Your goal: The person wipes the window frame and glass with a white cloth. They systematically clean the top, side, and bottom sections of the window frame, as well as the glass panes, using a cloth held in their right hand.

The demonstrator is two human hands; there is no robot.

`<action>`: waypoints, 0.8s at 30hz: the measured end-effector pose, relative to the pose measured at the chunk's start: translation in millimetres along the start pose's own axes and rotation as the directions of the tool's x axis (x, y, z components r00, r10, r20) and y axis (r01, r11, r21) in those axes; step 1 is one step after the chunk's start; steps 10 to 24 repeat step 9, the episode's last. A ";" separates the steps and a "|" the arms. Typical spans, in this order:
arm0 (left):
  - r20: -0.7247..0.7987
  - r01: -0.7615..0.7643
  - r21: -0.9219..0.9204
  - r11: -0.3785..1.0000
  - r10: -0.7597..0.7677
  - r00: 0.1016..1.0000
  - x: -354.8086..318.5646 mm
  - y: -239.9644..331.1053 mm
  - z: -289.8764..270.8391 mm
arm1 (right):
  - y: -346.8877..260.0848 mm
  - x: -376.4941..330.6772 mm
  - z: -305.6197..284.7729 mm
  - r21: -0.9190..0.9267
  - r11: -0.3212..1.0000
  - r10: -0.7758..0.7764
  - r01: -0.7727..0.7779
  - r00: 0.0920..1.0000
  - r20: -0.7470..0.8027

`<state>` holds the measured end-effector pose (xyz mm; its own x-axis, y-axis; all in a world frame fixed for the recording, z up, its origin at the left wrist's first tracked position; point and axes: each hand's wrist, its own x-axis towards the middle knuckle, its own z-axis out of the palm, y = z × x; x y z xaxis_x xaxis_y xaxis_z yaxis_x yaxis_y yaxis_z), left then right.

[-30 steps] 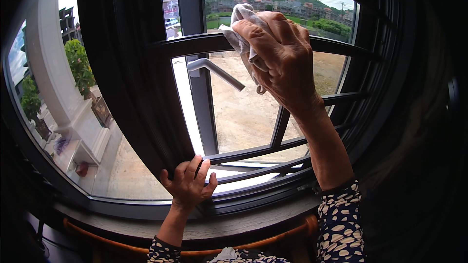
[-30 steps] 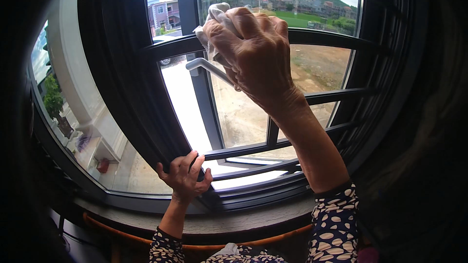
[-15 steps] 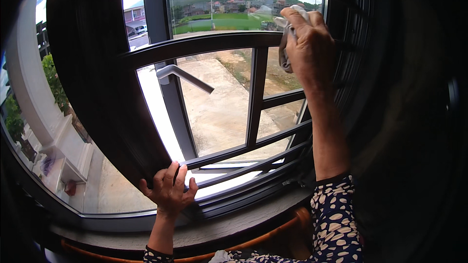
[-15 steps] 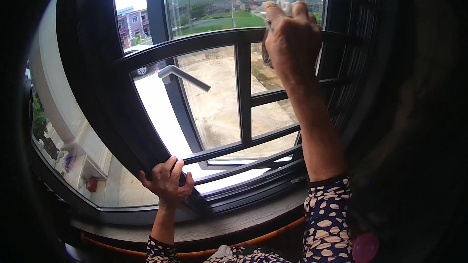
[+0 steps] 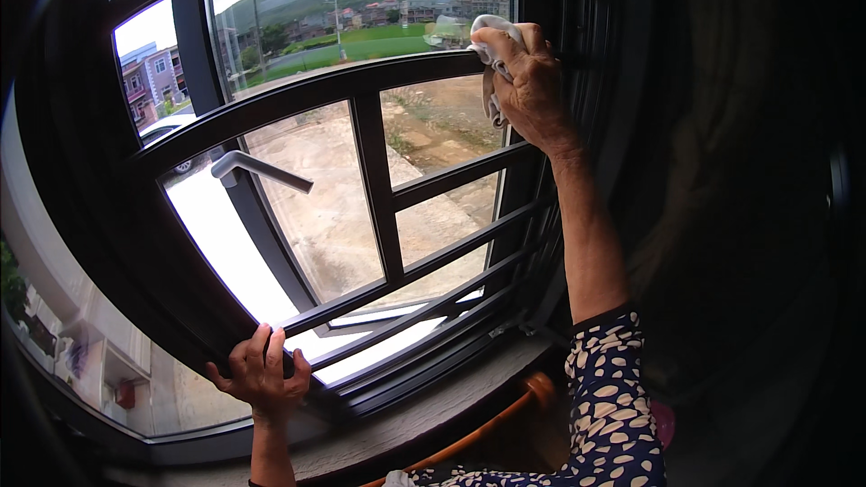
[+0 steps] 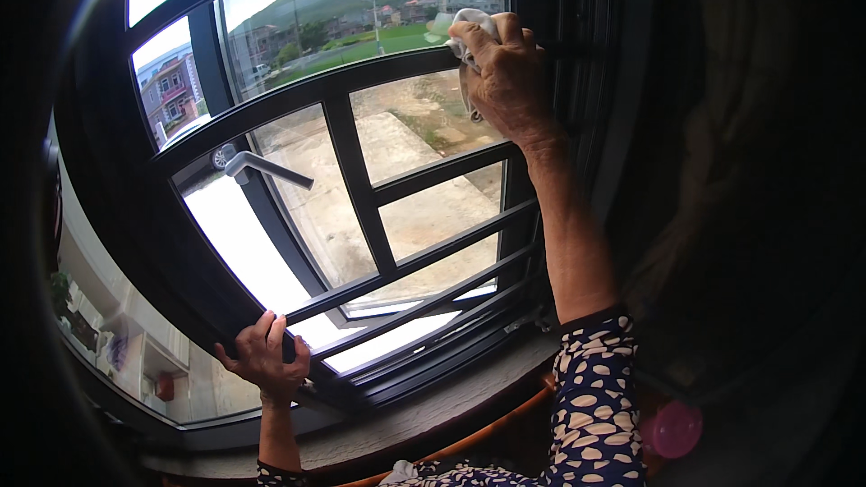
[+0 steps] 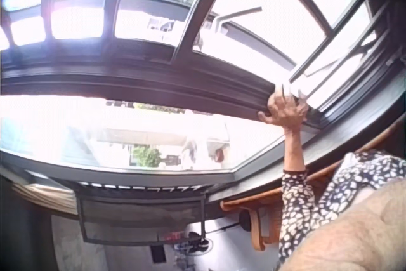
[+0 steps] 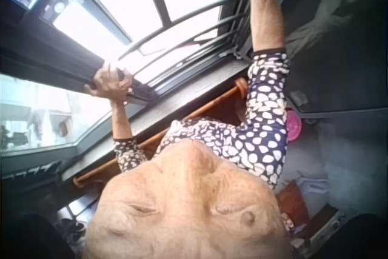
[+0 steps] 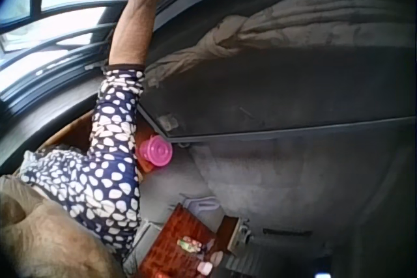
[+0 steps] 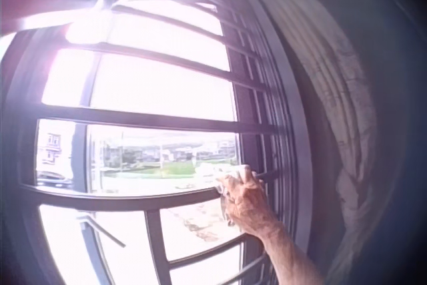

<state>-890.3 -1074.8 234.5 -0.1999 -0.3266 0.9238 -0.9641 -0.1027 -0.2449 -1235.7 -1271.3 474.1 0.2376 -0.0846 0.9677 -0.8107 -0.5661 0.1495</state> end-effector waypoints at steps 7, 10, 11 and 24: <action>-0.005 -0.002 0.012 1.000 0.002 1.000 0.7 1.5 1.4 | 62.8 -11.7 -4.9 -0.168 0.982 0.066 -0.084 0.991 -0.113; 0.005 0.014 0.013 1.000 -0.014 1.000 -0.6 2.6 0.8 | 54.6 -14.5 -7.8 -0.096 0.950 0.290 -0.297 0.954 -0.079; 0.005 0.014 0.013 1.000 -0.014 1.000 -0.6 2.6 0.8 | 54.6 -14.5 -7.8 -0.096 0.950 0.290 -0.297 0.954 -0.079; 0.005 0.014 0.013 1.000 -0.014 1.000 -0.6 2.6 0.8 | 54.6 -14.5 -7.8 -0.096 0.950 0.290 -0.297 0.954 -0.079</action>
